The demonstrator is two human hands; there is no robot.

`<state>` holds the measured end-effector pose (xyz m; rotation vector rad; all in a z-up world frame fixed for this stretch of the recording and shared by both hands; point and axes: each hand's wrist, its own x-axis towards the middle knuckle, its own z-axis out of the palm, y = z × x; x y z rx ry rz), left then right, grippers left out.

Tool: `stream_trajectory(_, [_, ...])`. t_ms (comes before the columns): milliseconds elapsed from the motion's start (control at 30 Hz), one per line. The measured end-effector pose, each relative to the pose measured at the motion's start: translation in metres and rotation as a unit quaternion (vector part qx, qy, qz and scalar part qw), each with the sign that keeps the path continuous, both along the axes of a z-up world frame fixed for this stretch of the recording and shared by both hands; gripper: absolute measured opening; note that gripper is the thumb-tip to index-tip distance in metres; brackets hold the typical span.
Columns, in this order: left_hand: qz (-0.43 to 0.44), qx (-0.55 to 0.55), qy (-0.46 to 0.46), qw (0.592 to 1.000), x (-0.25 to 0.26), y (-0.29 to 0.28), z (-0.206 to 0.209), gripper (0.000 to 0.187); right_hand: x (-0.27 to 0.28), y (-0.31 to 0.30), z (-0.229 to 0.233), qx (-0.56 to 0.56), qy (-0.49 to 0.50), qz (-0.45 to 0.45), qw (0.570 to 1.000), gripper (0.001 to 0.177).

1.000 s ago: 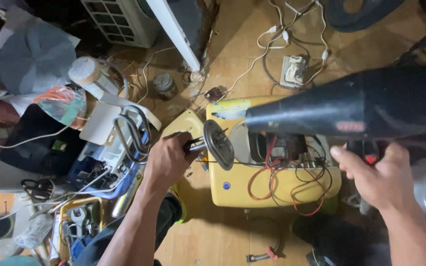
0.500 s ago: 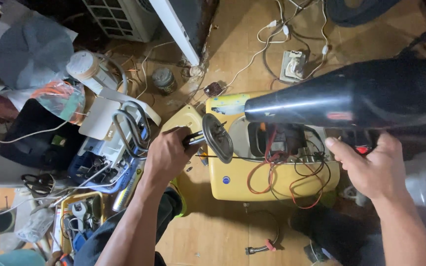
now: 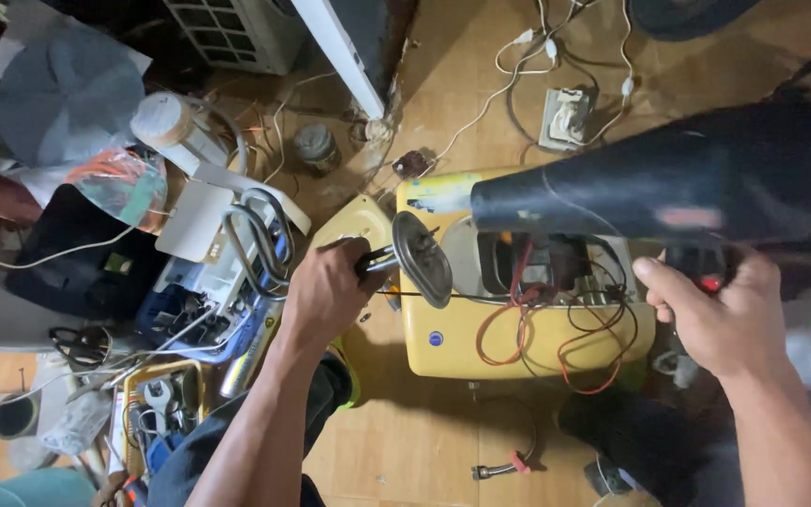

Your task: Drying a heating element with a hair dryer and reassembling it into a water heater unit.

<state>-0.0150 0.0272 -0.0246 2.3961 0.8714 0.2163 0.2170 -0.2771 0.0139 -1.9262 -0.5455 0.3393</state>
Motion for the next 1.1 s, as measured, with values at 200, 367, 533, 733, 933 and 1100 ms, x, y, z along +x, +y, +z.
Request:
stream_trajectory(200, [0.002,0.007,0.004,1.0,0.002,0.001,0.0,0.014,0.001,-0.001,0.0,0.025,0.032,0.025,0.999,0.005])
stream_trajectory(367, [0.004,0.017,-0.008,1.0,0.004,0.005,-0.004,0.018,0.001,0.004,0.014,-0.065,-0.05,0.02,0.996,0.008])
stream_trajectory(533, [0.011,-0.01,0.012,1.0,0.005,-0.002,0.005,0.016,0.003,0.007,0.005,0.018,0.013,-0.005,1.0,0.01])
stream_trajectory(733, [0.01,0.004,-0.003,1.0,0.005,-0.001,-0.002,0.016,0.005,-0.006,-0.003,0.1,0.019,0.102,0.99,0.004])
stream_trajectory(933, [-0.001,0.006,-0.009,1.0,0.003,-0.001,-0.001,0.015,0.003,-0.012,0.0,0.047,0.035,0.061,0.996,0.008])
stream_trajectory(1100, [0.005,-0.019,0.003,1.0,0.004,-0.004,-0.002,0.016,0.002,-0.007,0.009,-0.031,-0.012,-0.005,0.999,0.021])
